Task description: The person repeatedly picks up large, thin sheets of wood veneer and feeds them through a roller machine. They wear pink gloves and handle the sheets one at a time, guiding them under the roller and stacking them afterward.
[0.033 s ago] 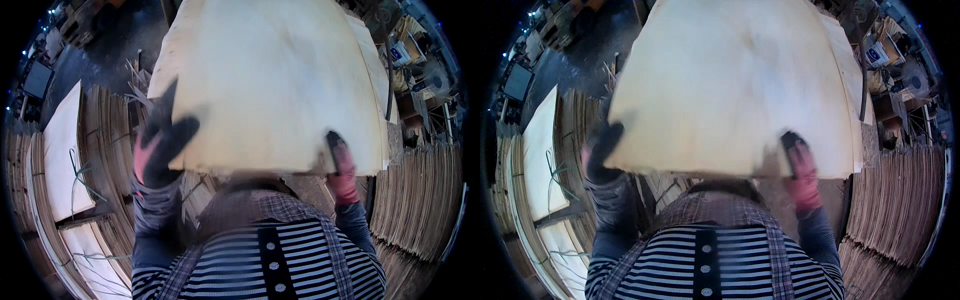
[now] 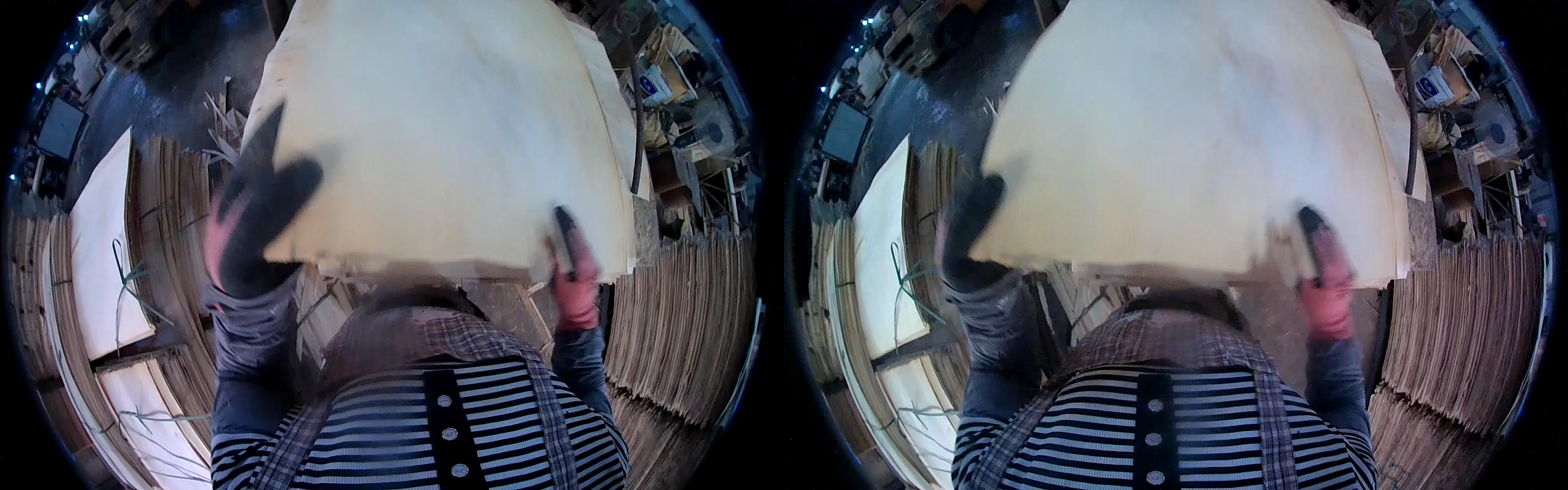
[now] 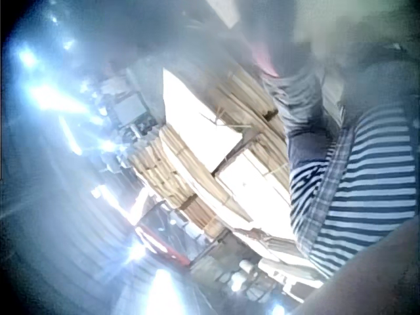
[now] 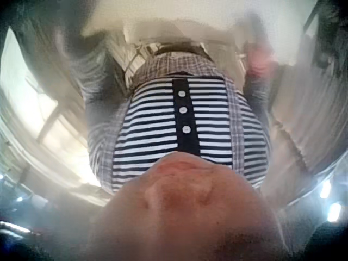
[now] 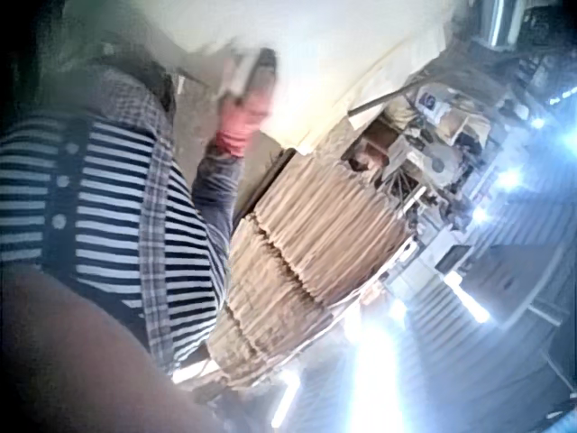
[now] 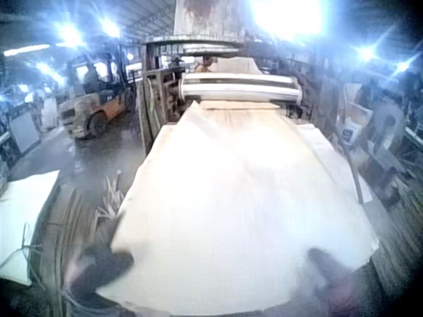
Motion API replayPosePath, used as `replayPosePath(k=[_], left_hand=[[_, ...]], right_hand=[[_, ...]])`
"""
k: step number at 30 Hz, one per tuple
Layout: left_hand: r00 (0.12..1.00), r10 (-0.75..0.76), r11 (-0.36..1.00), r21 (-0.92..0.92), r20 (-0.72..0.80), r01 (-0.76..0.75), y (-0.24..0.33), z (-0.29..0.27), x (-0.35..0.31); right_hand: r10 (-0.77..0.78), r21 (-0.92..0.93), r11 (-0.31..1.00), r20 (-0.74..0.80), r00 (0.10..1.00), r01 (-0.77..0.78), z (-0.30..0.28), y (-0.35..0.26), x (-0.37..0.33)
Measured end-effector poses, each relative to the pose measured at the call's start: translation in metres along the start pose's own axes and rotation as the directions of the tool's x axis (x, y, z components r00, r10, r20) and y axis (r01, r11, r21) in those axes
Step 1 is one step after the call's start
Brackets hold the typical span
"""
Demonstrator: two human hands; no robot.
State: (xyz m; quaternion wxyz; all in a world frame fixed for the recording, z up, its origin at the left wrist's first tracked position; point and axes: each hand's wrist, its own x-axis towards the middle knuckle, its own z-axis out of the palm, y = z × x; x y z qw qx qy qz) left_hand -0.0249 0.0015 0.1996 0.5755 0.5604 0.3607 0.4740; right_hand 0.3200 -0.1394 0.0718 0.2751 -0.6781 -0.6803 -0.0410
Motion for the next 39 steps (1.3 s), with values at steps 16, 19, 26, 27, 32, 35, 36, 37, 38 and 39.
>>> replayPosePath(k=[16, 19, 26, 27, 32, 35, 36, 37, 38, 39], left_hand=[[0.906, 0.406, 0.512, 0.790, 0.124, -0.338, -0.114, -0.020, 0.040], [0.956, 0.257, 0.781, 0.613, -0.139, -0.120, -0.157, -0.035, 0.030], [0.984, 0.122, 0.547, 0.836, -0.133, 0.046, -0.204, -0.024, -0.024], [0.992, 0.067, 0.345, 0.936, -0.104, 0.075, -0.214, -0.026, -0.033], [0.987, -0.080, 0.482, 0.861, -0.142, 0.163, -0.244, -0.037, -0.041], [0.972, -0.195, 0.472, 0.856, -0.133, 0.212, -0.229, -0.039, -0.031], [0.956, -0.248, 0.532, 0.803, -0.155, 0.268, -0.231, -0.050, -0.032], [0.937, -0.290, 0.579, 0.744, -0.195, 0.334, -0.226, -0.063, -0.038], [0.919, -0.328, 0.630, 0.673, -0.220, 0.387, -0.224, -0.073, -0.041], [0.915, -0.363, 0.694, 0.604, -0.177, 0.392, -0.227, -0.074, -0.028]], right_hand=[[-0.017, -0.203, 0.978, 0.108, 0.994, 0.039, -0.044, -0.010, 0.112], [-0.058, -0.208, 0.975, 0.078, 0.995, 0.074, 0.000, 0.015, 0.158], [-0.141, -0.196, 0.974, -0.117, 0.983, 0.116, 0.097, 0.087, 0.274], [-0.138, -0.185, 0.976, -0.133, 0.982, 0.112, 0.100, 0.095, 0.287], [-0.256, -0.163, 0.954, -0.009, 0.967, 0.251, 0.070, 0.041, 0.307], [-0.680, 0.045, 0.713, -0.196, 0.706, 0.699, -0.018, -0.043, 0.253], [-0.735, 0.062, 0.651, -0.198, 0.648, 0.757, -0.043, -0.061, 0.236], [-0.759, 0.112, 0.607, -0.211, 0.616, 0.787, -0.066, -0.076, 0.220], [-0.771, 0.154, 0.580, -0.215, 0.600, 0.800, -0.086, -0.087, 0.204], [-0.753, 0.146, 0.608, -0.205, 0.625, 0.780, -0.107, -0.092, 0.183]])
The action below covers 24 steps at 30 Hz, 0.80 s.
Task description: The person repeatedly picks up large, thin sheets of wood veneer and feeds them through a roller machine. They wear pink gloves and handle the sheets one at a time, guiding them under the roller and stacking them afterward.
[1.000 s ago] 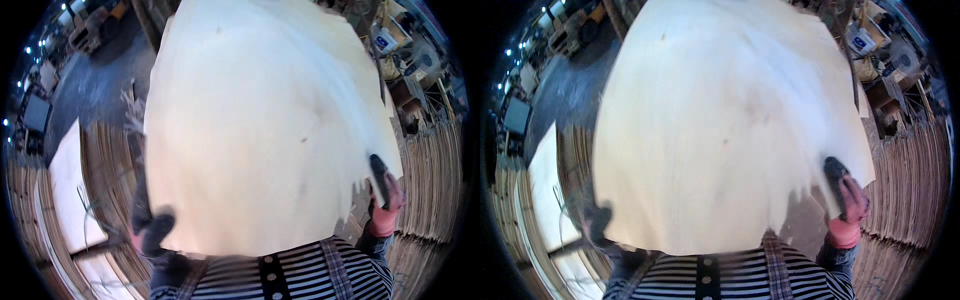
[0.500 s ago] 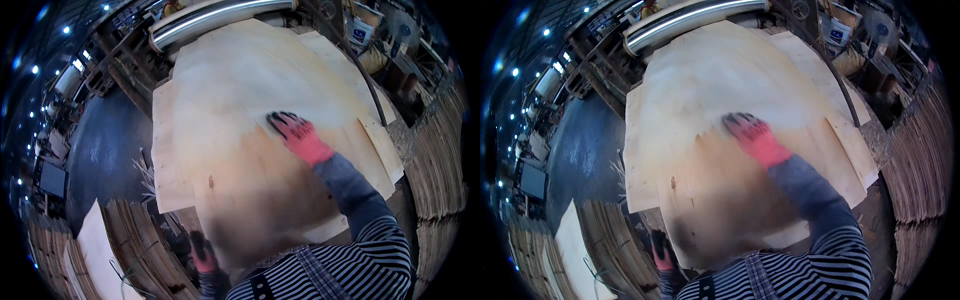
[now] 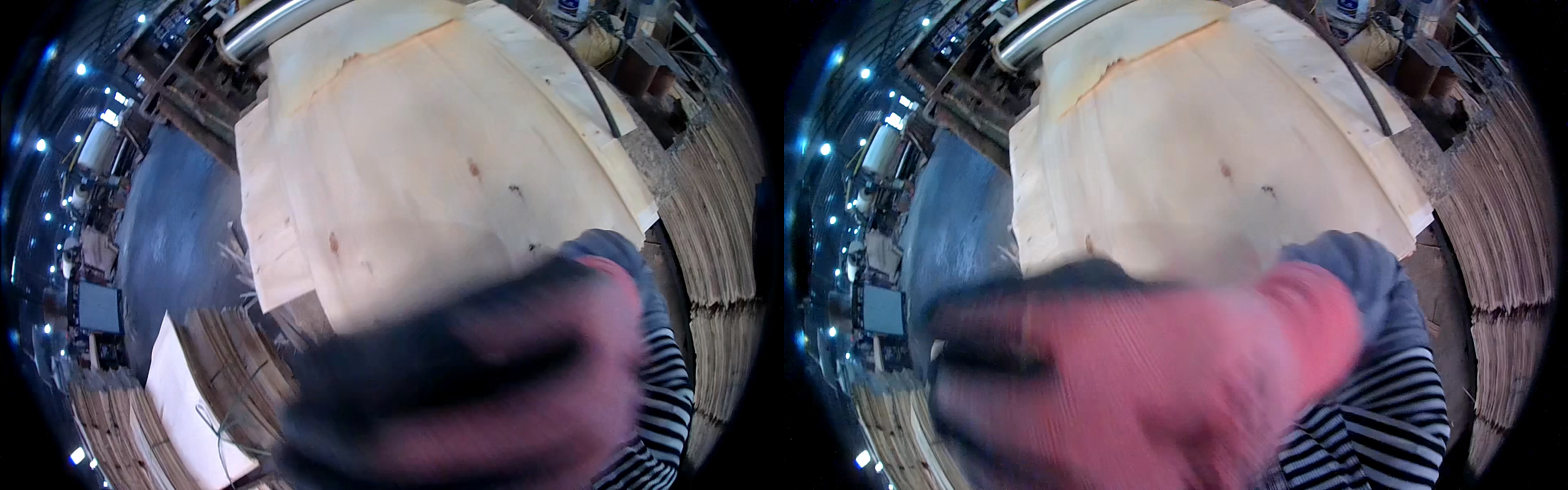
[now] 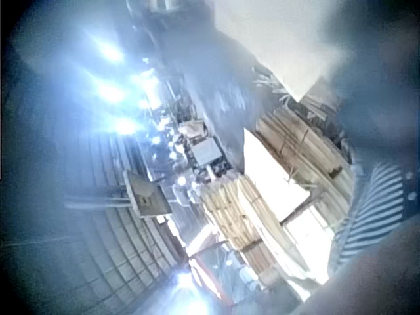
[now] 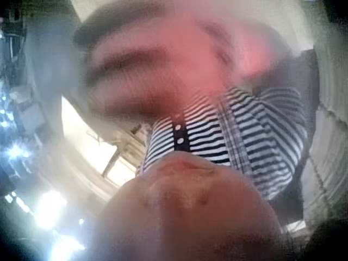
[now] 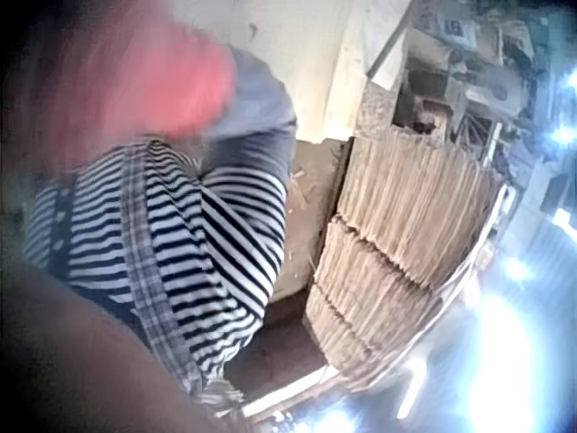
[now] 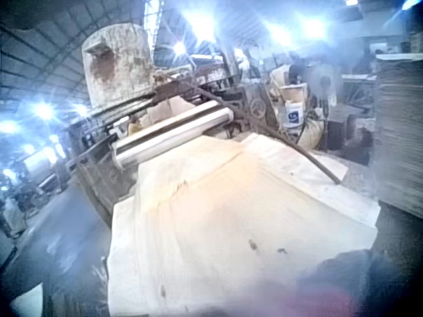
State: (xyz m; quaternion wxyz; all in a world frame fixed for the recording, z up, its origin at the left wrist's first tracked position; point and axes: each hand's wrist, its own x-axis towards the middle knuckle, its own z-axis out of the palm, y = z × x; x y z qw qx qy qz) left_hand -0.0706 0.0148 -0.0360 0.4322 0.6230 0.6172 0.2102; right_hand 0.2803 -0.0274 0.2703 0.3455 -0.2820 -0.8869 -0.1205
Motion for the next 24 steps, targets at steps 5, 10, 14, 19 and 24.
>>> replayPosePath(k=[5, 10, 14, 19, 24], left_hand=[[0.970, 0.242, 0.911, -0.336, -0.035, -0.239, 0.085, -0.015, -0.033], [0.861, 0.508, 0.736, -0.515, -0.009, -0.440, 0.186, -0.026, -0.064], [0.830, 0.507, 0.679, -0.485, -0.233, -0.551, 0.172, -0.057, -0.058], [0.469, 0.826, 0.562, 0.520, -0.313, -0.643, 0.091, -0.107, 0.018], [0.970, 0.239, 0.331, -0.936, -0.041, -0.121, 0.158, -0.071, -0.047]], right_hand=[[0.116, 0.112, 0.988, -0.082, 0.990, -0.106, -0.001, -0.056, -0.003], [0.225, 0.109, 0.973, -0.241, 0.944, -0.204, -0.015, -0.104, 0.004], [0.302, 0.185, 0.948, -0.261, 0.917, -0.260, 0.009, -0.108, 0.001], [0.604, -0.075, 0.796, 0.177, 0.777, -0.601, -0.008, -0.101, -0.079], [0.824, -0.478, 0.524, 0.075, 0.562, -0.705, 0.015, -0.067, -0.153]])
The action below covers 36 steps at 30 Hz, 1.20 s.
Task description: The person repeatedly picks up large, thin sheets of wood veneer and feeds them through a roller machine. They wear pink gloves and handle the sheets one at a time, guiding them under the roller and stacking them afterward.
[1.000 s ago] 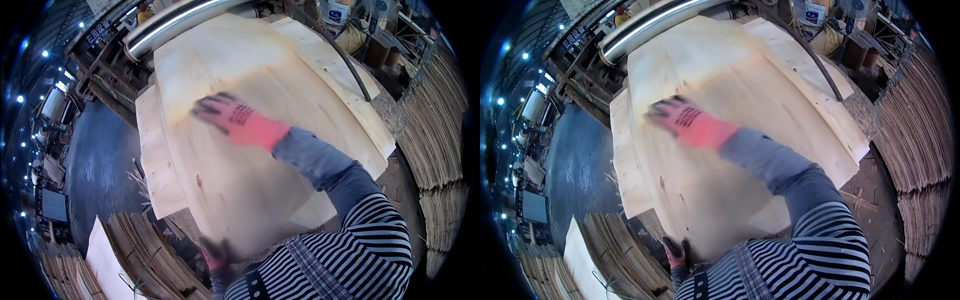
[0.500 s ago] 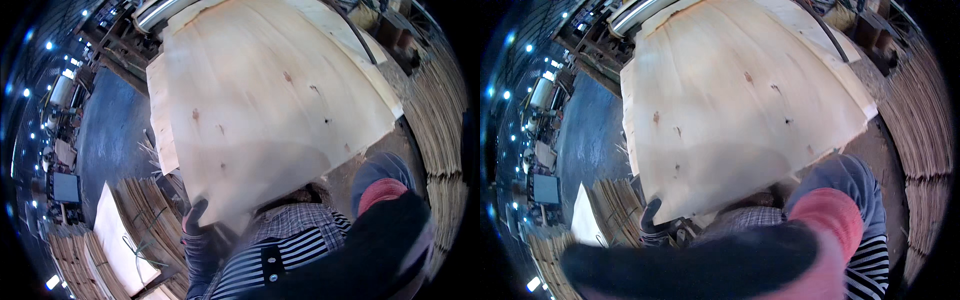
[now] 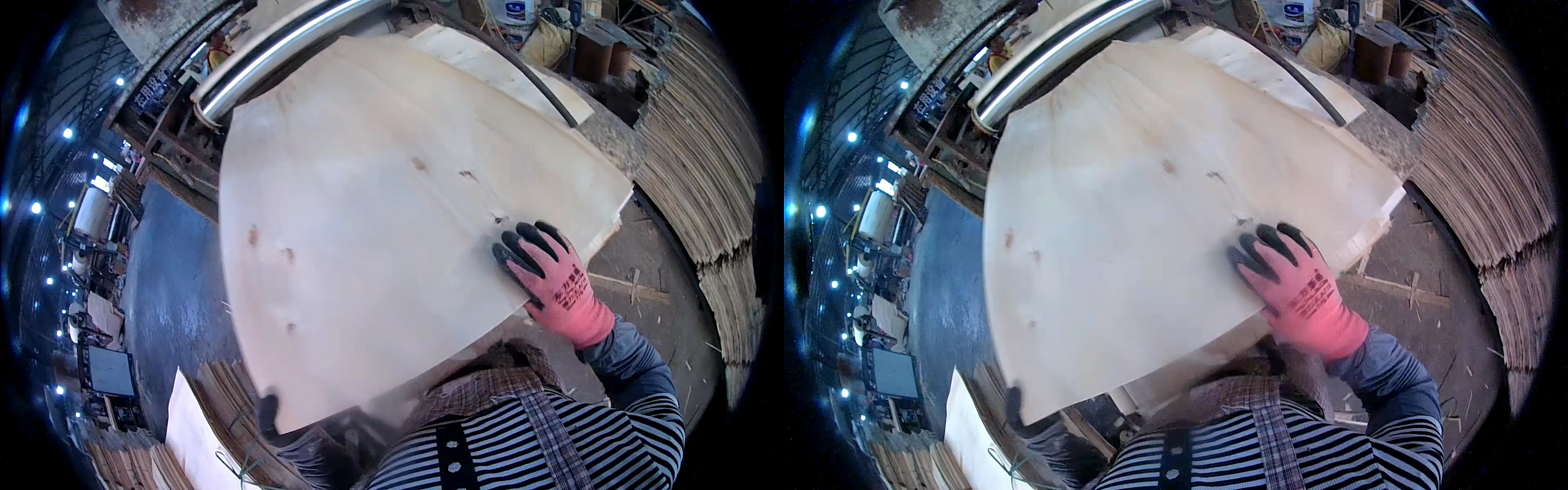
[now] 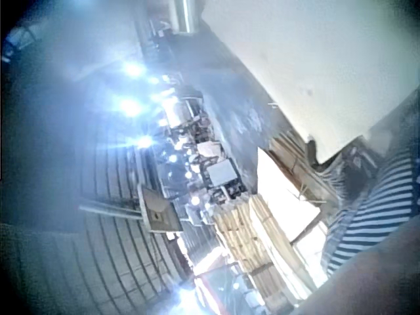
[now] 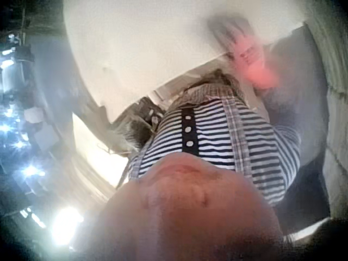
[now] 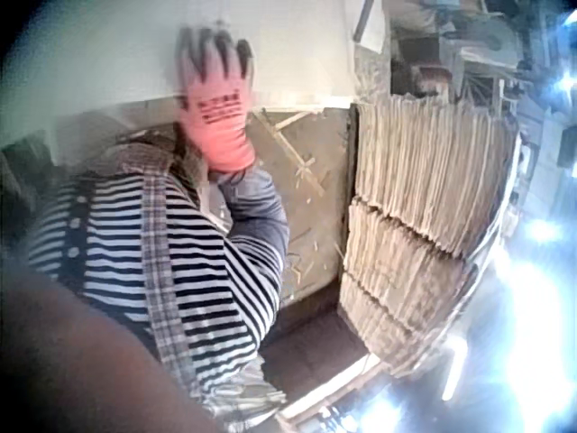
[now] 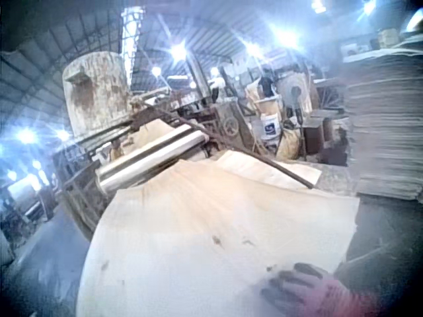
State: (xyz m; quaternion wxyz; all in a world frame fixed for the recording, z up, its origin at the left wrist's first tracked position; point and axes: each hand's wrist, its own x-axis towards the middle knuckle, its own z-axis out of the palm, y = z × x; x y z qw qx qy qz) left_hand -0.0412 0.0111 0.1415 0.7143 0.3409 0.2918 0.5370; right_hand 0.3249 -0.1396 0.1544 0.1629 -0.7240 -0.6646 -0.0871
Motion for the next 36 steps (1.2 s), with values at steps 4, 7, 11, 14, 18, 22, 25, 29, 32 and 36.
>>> replayPosePath(k=[4, 7, 11, 14, 18, 22, 25, 29, 32, 36], left_hand=[[0.992, -0.023, 0.991, 0.135, 0.125, 0.006, -0.039, 0.037, 0.047], [0.997, -0.037, 0.988, 0.150, 0.070, 0.026, -0.040, 0.037, 0.069], [0.993, -0.120, 0.970, 0.213, -0.005, 0.119, -0.052, 0.017, 0.088], [0.978, -0.203, 0.921, 0.331, -0.036, 0.203, -0.064, -0.027, 0.089], [0.984, -0.142, 0.865, 0.470, -0.107, 0.176, -0.091, -0.052, 0.079], [0.969, -0.216, 0.829, 0.500, -0.123, 0.249, -0.097, -0.040, 0.069], [0.962, -0.222, 0.827, 0.492, -0.157, 0.271, -0.101, -0.044, 0.048], [0.987, -0.114, 0.715, 0.681, -0.111, 0.159, -0.106, -0.059, 0.022], [0.979, -0.119, 0.765, 0.614, -0.164, 0.196, -0.098, -0.047, 0.012], [0.996, -0.084, 0.649, 0.760, 0.034, 0.029, -0.082, -0.058, 0.021]], right_hand=[[0.138, 0.012, 0.990, 0.111, 0.984, -0.140, 0.054, 0.034, 0.001], [0.045, 0.010, 0.999, 0.162, 0.986, -0.047, 0.062, 0.034, 0.025], [0.032, 0.025, 0.999, 0.110, 0.993, -0.035, 0.084, 0.047, 0.040], [0.009, 0.021, 1.000, 0.182, 0.983, -0.013, 0.093, 0.049, 0.042], [-0.006, -0.004, 1.000, 0.188, 0.982, 0.007, 0.100, 0.053, 0.034], [0.133, 0.020, 0.990, 0.241, 0.961, -0.142, 0.085, 0.053, 0.021], [0.144, 0.025, 0.987, 0.270, 0.952, -0.156, 0.080, 0.046, 0.001], [0.171, 0.038, 0.982, 0.261, 0.950, -0.187, 0.073, 0.029, -0.027], [0.166, 0.058, 0.981, 0.244, 0.955, -0.185, 0.064, 0.022, -0.033], [0.148, 0.038, 0.987, 0.179, 0.973, -0.157, 0.042, 0.019, -0.020]])
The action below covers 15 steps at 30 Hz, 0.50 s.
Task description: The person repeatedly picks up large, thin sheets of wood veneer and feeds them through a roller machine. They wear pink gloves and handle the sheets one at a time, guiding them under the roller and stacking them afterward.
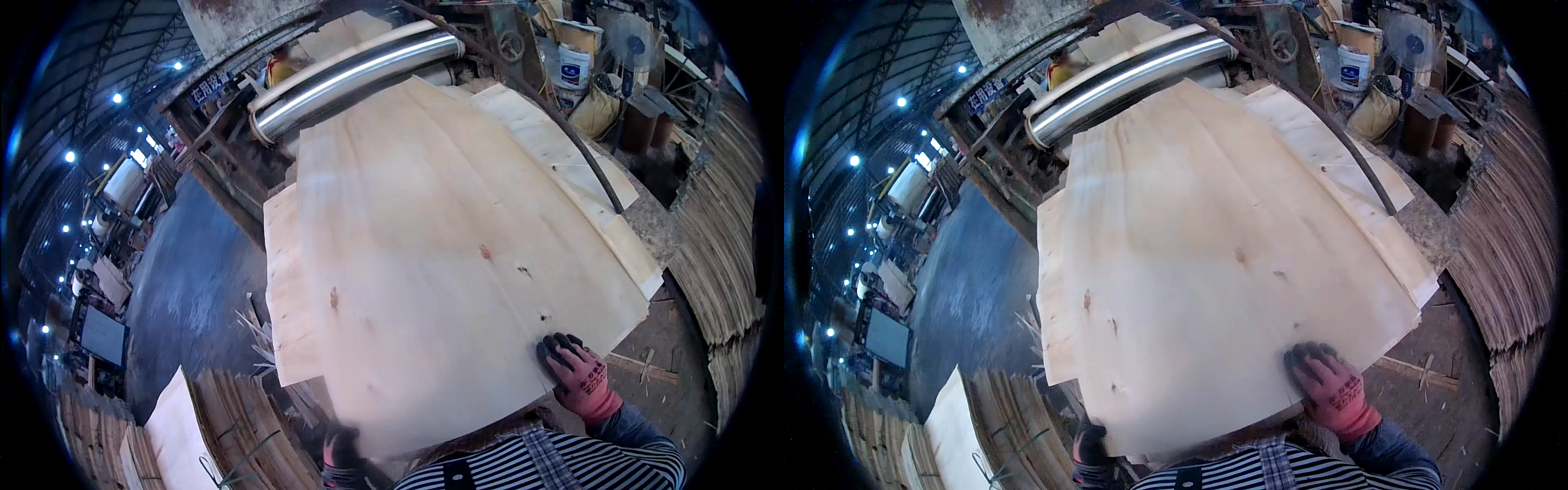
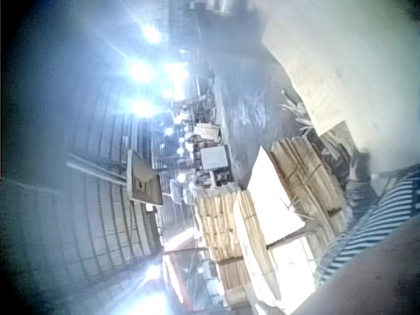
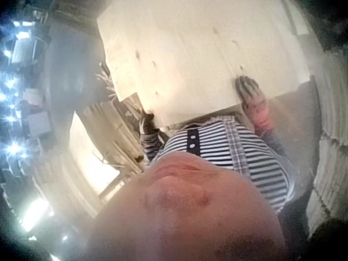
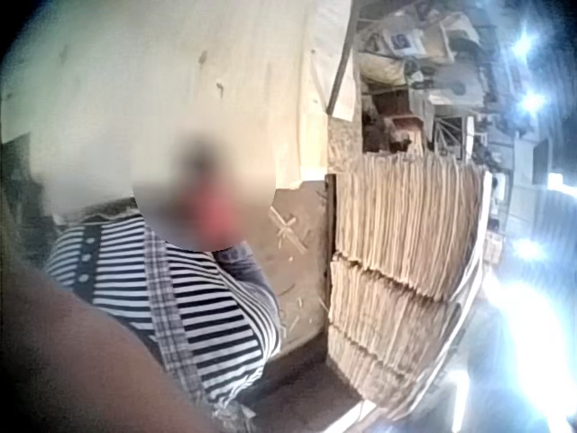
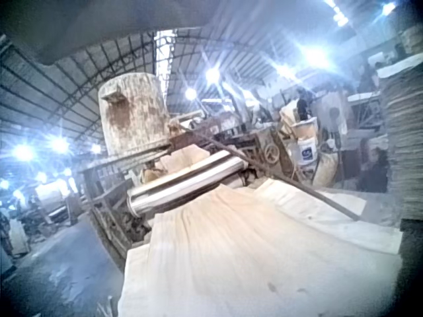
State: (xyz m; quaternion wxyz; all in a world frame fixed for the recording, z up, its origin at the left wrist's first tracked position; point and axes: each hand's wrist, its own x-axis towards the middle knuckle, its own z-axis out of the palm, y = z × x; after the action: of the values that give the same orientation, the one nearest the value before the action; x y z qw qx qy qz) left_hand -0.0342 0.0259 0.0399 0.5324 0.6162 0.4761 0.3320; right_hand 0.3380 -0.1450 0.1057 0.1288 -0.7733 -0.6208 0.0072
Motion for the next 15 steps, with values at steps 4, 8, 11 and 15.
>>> replayPosePath(k=[4, 8, 11, 15], left_hand=[[0.997, 0.067, 0.973, -0.219, -0.049, -0.076, 0.040, 0.004, 0.030], [0.842, 0.485, 0.865, 0.266, -0.235, -0.425, 0.062, 0.019, 0.071], [0.911, 0.274, 0.879, -0.304, -0.309, -0.368, 0.049, 0.017, 0.075], [0.926, -0.021, 0.845, -0.501, -0.378, -0.185, 0.004, 0.030, 0.053]], right_hand=[[-0.101, -0.062, 0.994, -0.205, 0.974, 0.090, -0.027, 0.001, 0.036], [-0.141, -0.085, 0.989, -0.355, 0.924, 0.118, -0.046, -0.006, 0.107], [-0.185, -0.063, 0.983, -0.412, 0.892, 0.174, -0.030, -0.002, 0.162], [-0.185, -0.086, 0.983, -0.448, 0.875, 0.164, 0.006, 0.019, 0.241]])
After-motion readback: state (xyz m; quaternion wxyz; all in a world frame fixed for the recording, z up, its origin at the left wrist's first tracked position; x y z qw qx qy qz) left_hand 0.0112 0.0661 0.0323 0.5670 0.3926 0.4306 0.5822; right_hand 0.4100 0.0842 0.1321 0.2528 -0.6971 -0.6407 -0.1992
